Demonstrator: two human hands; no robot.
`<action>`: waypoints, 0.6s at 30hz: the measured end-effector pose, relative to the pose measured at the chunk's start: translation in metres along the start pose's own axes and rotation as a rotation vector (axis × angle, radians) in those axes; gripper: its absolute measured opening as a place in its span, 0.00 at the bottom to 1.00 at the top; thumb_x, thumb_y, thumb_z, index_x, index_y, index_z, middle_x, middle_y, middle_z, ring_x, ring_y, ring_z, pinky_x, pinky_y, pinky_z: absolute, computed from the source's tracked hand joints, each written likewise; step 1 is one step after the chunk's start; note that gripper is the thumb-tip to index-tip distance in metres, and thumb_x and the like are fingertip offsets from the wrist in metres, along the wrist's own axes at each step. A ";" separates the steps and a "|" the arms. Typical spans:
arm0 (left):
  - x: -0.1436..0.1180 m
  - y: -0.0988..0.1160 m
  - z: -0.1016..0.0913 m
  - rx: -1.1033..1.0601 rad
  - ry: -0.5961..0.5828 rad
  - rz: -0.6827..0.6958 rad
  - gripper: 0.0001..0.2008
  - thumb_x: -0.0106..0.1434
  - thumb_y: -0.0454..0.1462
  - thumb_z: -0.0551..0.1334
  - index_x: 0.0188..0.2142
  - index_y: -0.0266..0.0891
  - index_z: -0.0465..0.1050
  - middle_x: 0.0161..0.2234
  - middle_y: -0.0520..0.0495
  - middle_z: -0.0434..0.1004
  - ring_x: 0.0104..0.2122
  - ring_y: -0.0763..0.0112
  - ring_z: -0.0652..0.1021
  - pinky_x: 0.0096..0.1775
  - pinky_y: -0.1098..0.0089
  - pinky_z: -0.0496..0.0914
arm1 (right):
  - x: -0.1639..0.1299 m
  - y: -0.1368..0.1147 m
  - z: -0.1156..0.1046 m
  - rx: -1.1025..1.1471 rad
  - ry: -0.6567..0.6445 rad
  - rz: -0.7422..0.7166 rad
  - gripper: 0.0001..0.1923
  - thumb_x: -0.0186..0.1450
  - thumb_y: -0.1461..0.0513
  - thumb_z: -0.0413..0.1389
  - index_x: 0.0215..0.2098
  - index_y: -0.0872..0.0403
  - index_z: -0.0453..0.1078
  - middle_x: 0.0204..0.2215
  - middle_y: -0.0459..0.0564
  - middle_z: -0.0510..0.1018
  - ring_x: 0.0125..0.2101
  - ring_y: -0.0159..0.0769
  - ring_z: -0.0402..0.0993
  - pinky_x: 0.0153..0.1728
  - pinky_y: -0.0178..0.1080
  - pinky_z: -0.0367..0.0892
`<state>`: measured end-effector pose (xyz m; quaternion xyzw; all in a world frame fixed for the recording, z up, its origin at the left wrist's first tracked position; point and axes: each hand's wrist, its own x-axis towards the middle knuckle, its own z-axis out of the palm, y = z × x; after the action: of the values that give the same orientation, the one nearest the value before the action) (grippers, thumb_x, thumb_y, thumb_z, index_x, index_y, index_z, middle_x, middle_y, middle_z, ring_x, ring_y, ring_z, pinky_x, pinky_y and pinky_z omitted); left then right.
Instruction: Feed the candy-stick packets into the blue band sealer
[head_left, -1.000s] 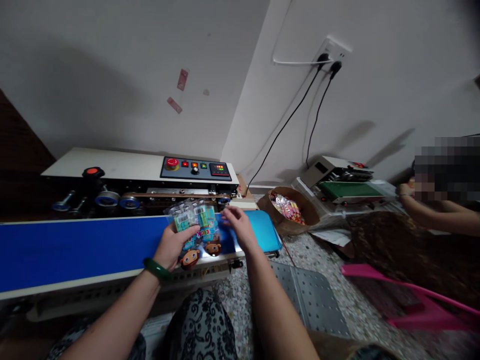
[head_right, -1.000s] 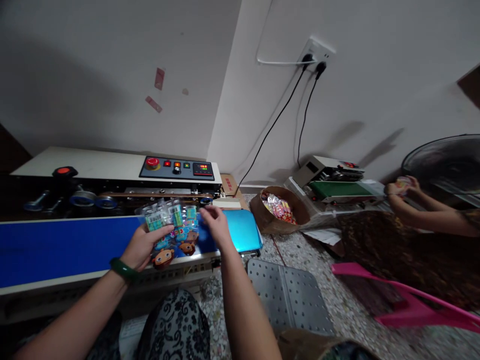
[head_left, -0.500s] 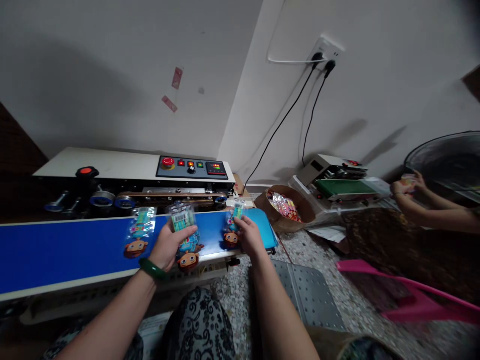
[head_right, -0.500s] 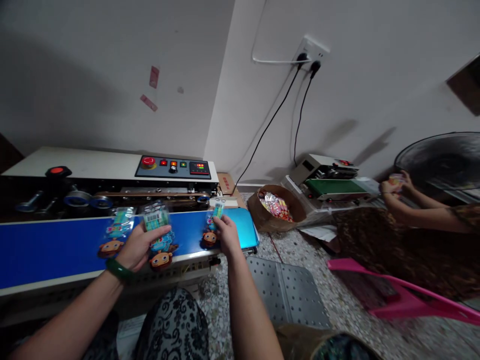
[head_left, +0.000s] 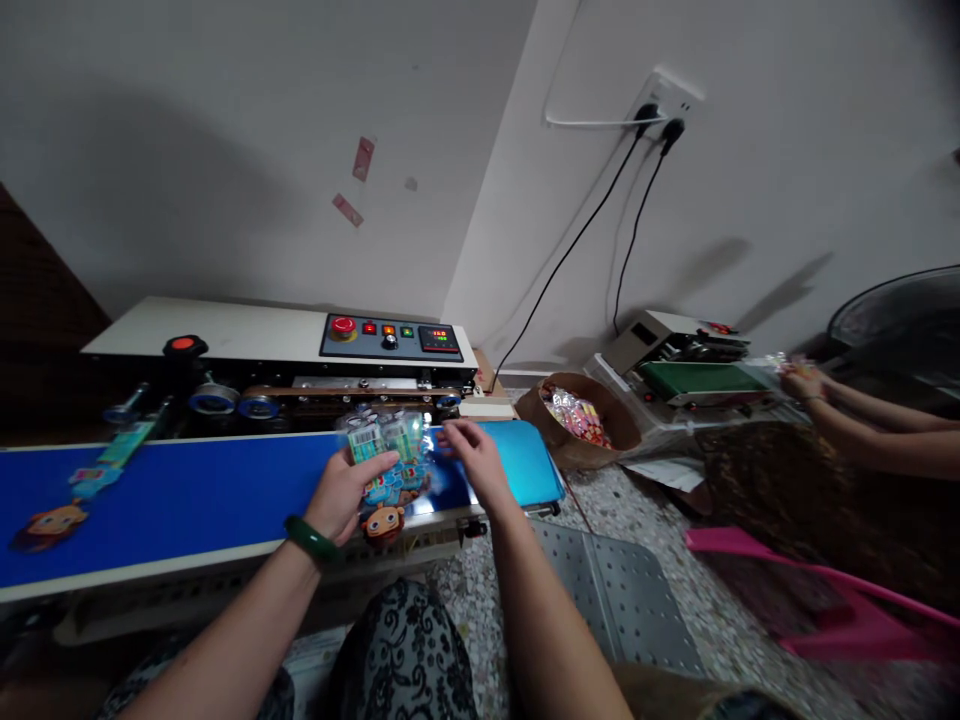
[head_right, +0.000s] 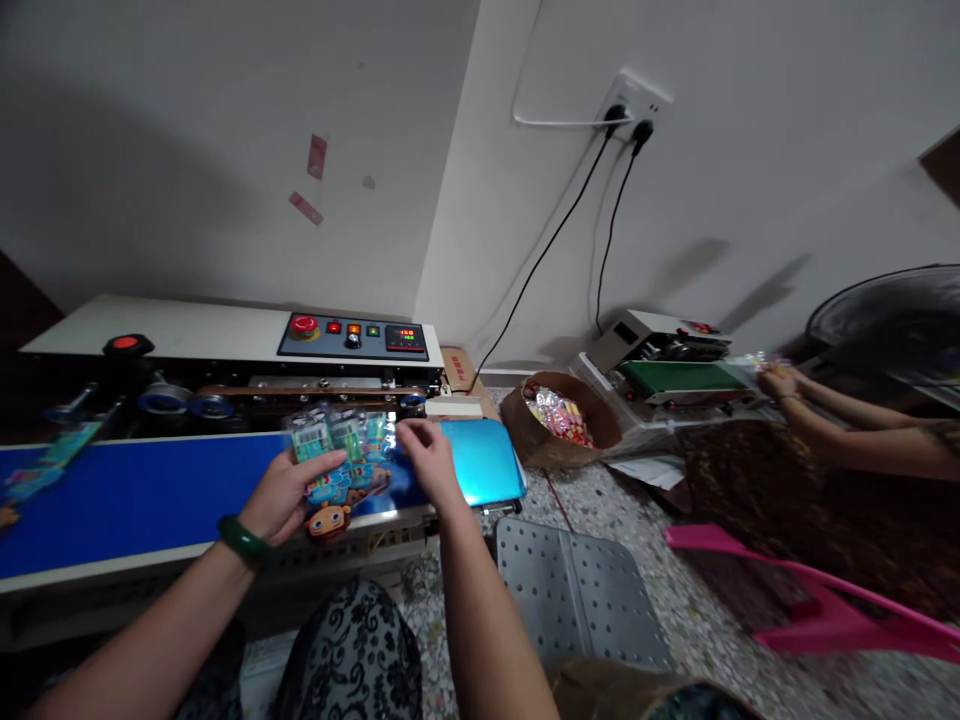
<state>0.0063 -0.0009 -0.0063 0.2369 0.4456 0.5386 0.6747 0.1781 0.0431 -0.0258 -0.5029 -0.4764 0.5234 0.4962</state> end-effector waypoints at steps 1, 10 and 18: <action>0.001 -0.001 0.000 0.013 -0.004 0.007 0.20 0.42 0.35 0.68 0.38 0.32 0.72 0.30 0.42 0.78 0.28 0.60 0.78 0.33 0.60 0.73 | -0.009 -0.003 0.007 0.031 -0.103 -0.013 0.16 0.50 0.55 0.59 0.35 0.54 0.70 0.32 0.48 0.76 0.33 0.34 0.71 0.33 0.35 0.67; 0.002 -0.005 0.001 0.106 0.028 0.101 0.18 0.43 0.37 0.68 0.35 0.33 0.73 0.34 0.42 0.78 0.32 0.63 0.77 0.37 0.64 0.71 | -0.029 0.002 0.017 0.181 -0.001 0.029 0.10 0.48 0.59 0.61 0.27 0.55 0.68 0.22 0.43 0.74 0.22 0.29 0.68 0.27 0.32 0.65; 0.000 0.002 -0.001 0.112 0.090 0.092 0.21 0.39 0.35 0.70 0.35 0.33 0.71 0.26 0.47 0.77 0.26 0.68 0.76 0.31 0.68 0.71 | 0.010 0.010 -0.035 0.107 0.285 0.195 0.11 0.44 0.60 0.60 0.22 0.57 0.65 0.16 0.43 0.69 0.16 0.27 0.64 0.18 0.31 0.62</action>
<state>0.0046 0.0000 -0.0049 0.2699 0.4933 0.5533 0.6145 0.2122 0.0524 -0.0381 -0.5886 -0.3219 0.5170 0.5317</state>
